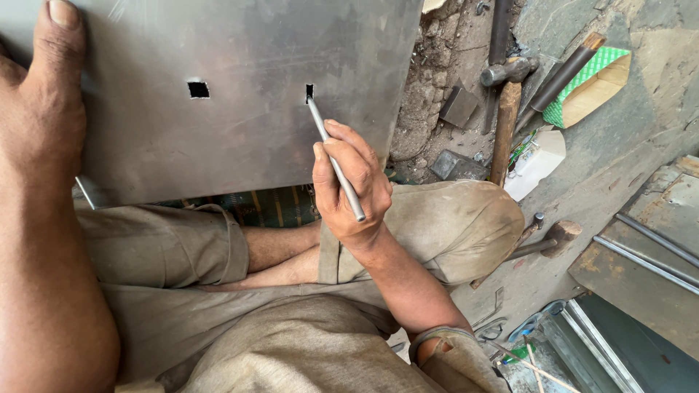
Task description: The person assembles a metal electrical box by placing a blue lock mechanism and a metal latch inside. They use a metal rod to widen rectangular cutouts on the box cover, then insert screws to secure the components.
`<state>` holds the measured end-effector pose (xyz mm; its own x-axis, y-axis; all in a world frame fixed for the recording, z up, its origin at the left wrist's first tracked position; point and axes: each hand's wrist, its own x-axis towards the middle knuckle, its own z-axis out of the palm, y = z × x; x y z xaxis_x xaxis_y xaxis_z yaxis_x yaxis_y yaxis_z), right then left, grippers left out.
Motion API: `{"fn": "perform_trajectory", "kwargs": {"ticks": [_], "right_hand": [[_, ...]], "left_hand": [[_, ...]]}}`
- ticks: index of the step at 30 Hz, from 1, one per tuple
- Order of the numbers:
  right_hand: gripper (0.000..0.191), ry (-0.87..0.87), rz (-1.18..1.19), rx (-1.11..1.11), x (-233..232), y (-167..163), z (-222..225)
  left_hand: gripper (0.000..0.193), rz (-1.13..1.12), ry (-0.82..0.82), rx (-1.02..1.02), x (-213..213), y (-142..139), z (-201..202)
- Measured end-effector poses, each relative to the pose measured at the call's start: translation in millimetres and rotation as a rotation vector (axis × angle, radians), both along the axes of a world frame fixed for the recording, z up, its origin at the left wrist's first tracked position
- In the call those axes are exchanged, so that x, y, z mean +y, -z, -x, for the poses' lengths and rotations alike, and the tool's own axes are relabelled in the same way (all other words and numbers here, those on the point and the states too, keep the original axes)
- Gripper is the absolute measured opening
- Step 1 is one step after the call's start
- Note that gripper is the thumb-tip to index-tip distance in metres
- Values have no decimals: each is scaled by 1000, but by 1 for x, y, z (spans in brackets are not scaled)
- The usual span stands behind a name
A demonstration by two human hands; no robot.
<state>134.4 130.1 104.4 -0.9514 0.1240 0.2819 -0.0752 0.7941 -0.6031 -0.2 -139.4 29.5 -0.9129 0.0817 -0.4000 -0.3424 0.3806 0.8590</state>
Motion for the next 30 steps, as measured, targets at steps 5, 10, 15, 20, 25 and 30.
{"fn": "perform_trajectory", "kwargs": {"ticks": [5, 10, 15, 20, 25, 30], "right_hand": [[24, -24, 66, 41, 2, -1, 5], [22, 36, 99, 50, 9, -25, 2], [22, 37, 98, 33, 12, -29, 2], [22, 17, 121, 26, 8, -16, 6], [23, -22, 76, 16, 6, -8, 9], [25, -39, 41, -18, 4, -9, 9]], "left_hand": [[80, 93, -16, -42, -3, 2, -3], [74, 156, -51, -84, 0, 0, -4], [80, 218, -49, -123, 3, -2, -3], [90, 180, 11, -131, 9, -9, -1], [88, 172, 55, -128, 14, -17, 2], [91, 153, 40, -164, 14, -19, 2]]}}
